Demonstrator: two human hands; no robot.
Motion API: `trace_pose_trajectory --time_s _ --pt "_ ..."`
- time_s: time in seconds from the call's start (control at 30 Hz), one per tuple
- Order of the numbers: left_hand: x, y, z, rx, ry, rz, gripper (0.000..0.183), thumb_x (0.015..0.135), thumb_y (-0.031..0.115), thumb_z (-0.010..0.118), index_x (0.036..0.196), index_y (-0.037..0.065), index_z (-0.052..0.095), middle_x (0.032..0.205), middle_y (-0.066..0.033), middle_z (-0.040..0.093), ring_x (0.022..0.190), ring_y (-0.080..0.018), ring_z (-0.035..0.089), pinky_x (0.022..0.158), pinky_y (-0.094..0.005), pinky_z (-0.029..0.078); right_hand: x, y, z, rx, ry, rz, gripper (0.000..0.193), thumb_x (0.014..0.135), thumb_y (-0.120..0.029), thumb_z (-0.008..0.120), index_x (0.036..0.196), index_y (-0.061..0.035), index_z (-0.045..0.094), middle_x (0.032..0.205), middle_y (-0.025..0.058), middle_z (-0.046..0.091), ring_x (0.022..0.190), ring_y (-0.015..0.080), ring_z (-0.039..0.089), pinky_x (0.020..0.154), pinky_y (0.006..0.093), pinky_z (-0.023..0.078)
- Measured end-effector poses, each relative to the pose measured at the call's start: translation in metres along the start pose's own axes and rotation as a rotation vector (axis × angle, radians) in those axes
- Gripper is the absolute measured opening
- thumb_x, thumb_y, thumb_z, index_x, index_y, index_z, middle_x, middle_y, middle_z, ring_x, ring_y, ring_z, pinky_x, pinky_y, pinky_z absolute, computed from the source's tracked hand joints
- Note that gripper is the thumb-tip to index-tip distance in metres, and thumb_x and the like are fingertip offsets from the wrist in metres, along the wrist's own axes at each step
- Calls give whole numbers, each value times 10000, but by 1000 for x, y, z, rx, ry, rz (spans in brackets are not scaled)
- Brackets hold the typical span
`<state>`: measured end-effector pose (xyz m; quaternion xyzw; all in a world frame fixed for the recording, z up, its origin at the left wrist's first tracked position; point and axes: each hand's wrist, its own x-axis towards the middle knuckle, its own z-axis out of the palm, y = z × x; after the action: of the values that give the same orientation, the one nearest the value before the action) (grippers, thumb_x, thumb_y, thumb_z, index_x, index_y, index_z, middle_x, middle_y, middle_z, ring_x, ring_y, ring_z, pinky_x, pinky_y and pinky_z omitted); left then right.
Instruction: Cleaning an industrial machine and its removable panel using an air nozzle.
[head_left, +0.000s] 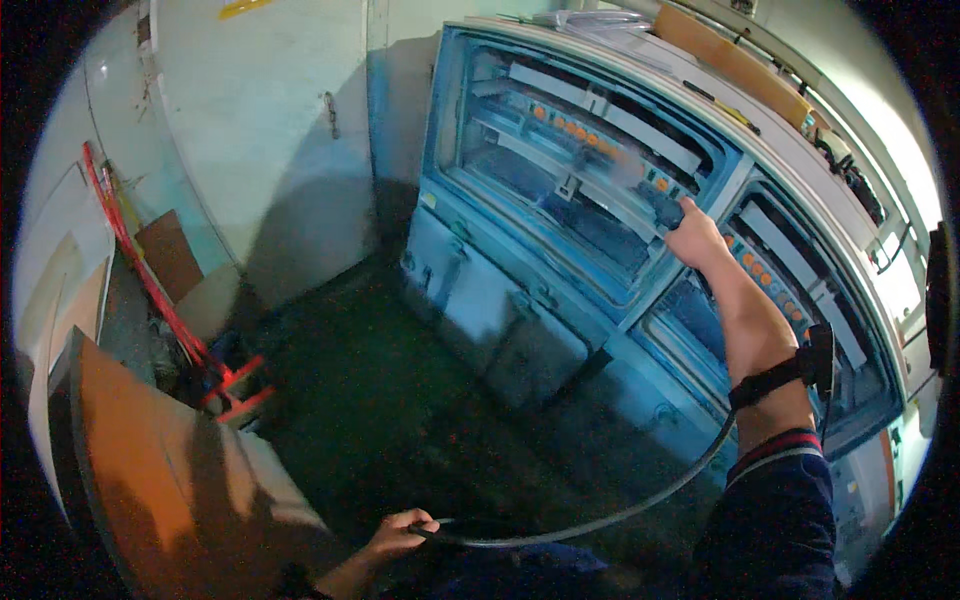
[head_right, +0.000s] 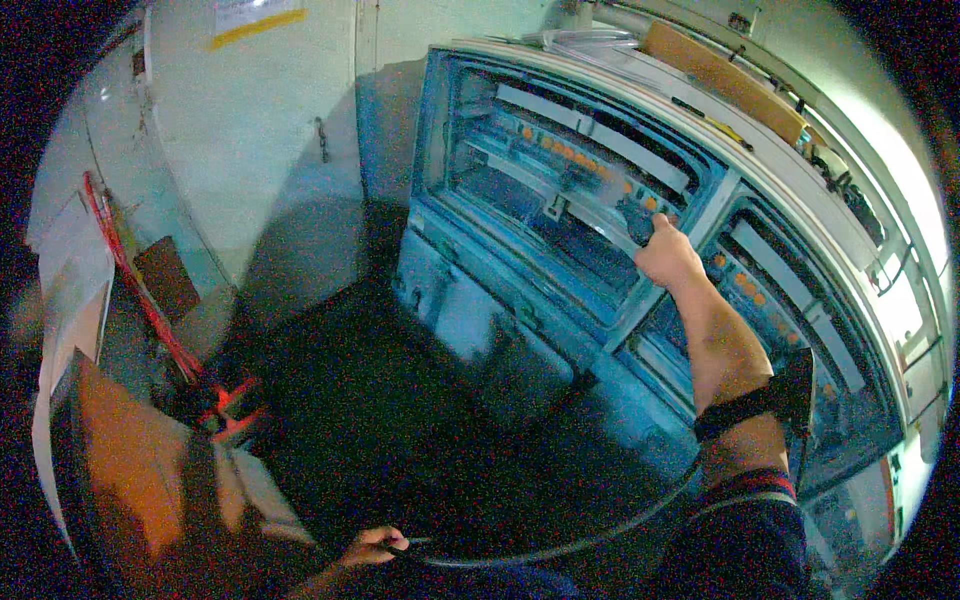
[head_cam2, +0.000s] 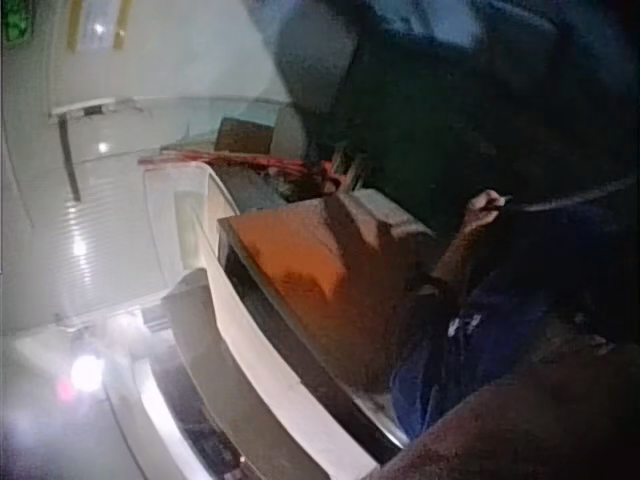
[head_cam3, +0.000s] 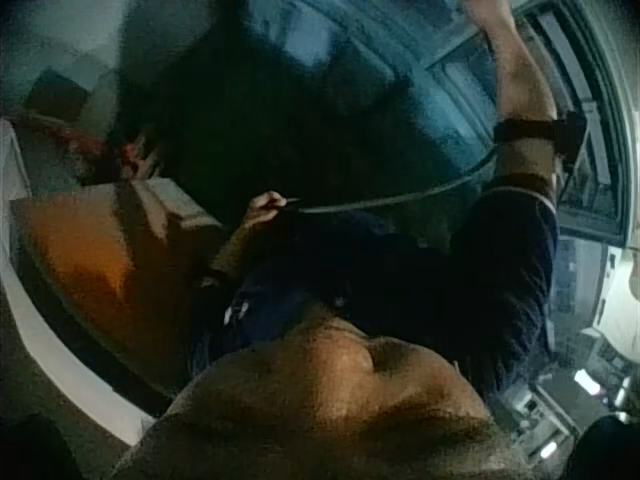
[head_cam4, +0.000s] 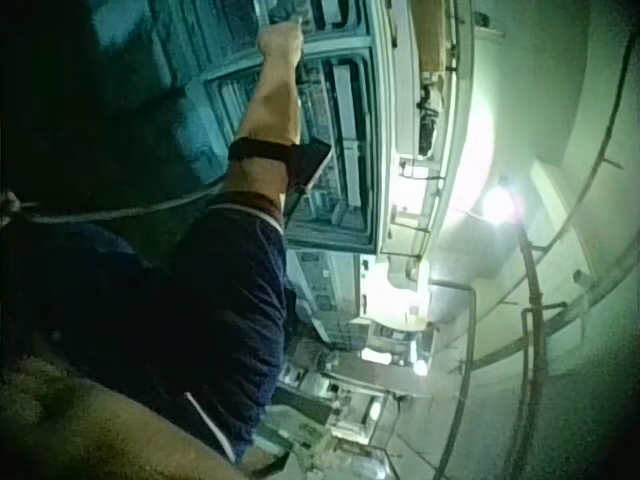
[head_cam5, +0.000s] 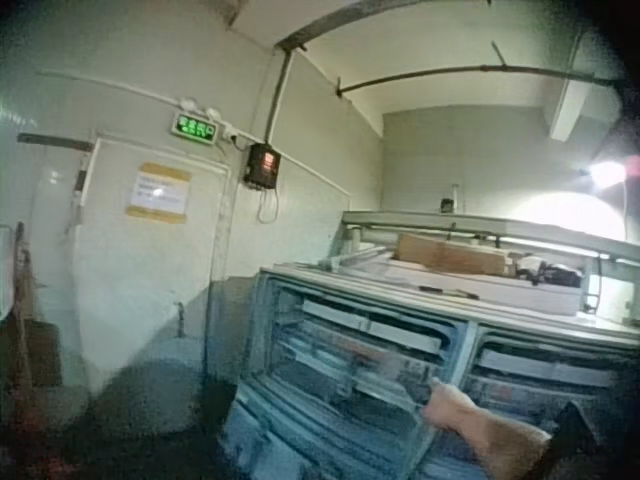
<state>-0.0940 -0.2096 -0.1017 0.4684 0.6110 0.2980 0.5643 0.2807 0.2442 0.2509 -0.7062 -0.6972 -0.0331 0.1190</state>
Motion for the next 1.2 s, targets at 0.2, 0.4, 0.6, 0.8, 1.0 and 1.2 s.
trace_pose_trajectory --time_s 0.2,0.4,0.6,0.8,1.0,1.2 --pt "17 21 50 -239 -151 43 248 947 301 707 972 55 684 858 -14 624 813 -102 581 763 -281 459 51 7 14 53 -9 -60 622 823 -156 578 1424 -64 449 1269 245 644 1189 408 618 1001 497 493" --pt "43 57 108 39 -60 61 237 948 302 703 1009 72 696 875 -51 657 839 -149 624 786 -305 488 98 19 23 17 -47 -115 575 842 -149 576 1398 -61 457 1262 245 650 1192 400 623 994 508 502" --pt "49 61 155 222 95 -19 210 942 287 701 1045 105 720 967 -93 713 932 -203 681 827 -355 527 133 -3 44 90 -46 -213 539 861 -147 561 1382 -59 458 1272 242 644 1194 416 617 999 520 497" --pt "42 55 187 -27 177 -249 304 933 368 697 1053 91 726 1014 -127 724 985 -270 691 846 -394 530 170 -15 63 55 -47 -259 580 861 -144 564 1422 -71 434 1274 229 646 1189 403 624 988 518 501" --pt "39 97 182 191 116 -150 336 933 380 690 1033 59 711 1010 -150 718 987 -316 688 837 -415 525 162 -55 50 154 -22 -340 653 854 -151 592 1478 -112 405 1240 219 667 1152 386 648 972 510 506" --pt "45 102 173 182 114 -31 294 943 328 675 1002 41 693 975 -177 705 968 -360 681 820 -432 516 143 -65 41 172 11 -391 656 848 -166 598 1475 -117 409 1243 225 663 1151 399 642 973 510 507"
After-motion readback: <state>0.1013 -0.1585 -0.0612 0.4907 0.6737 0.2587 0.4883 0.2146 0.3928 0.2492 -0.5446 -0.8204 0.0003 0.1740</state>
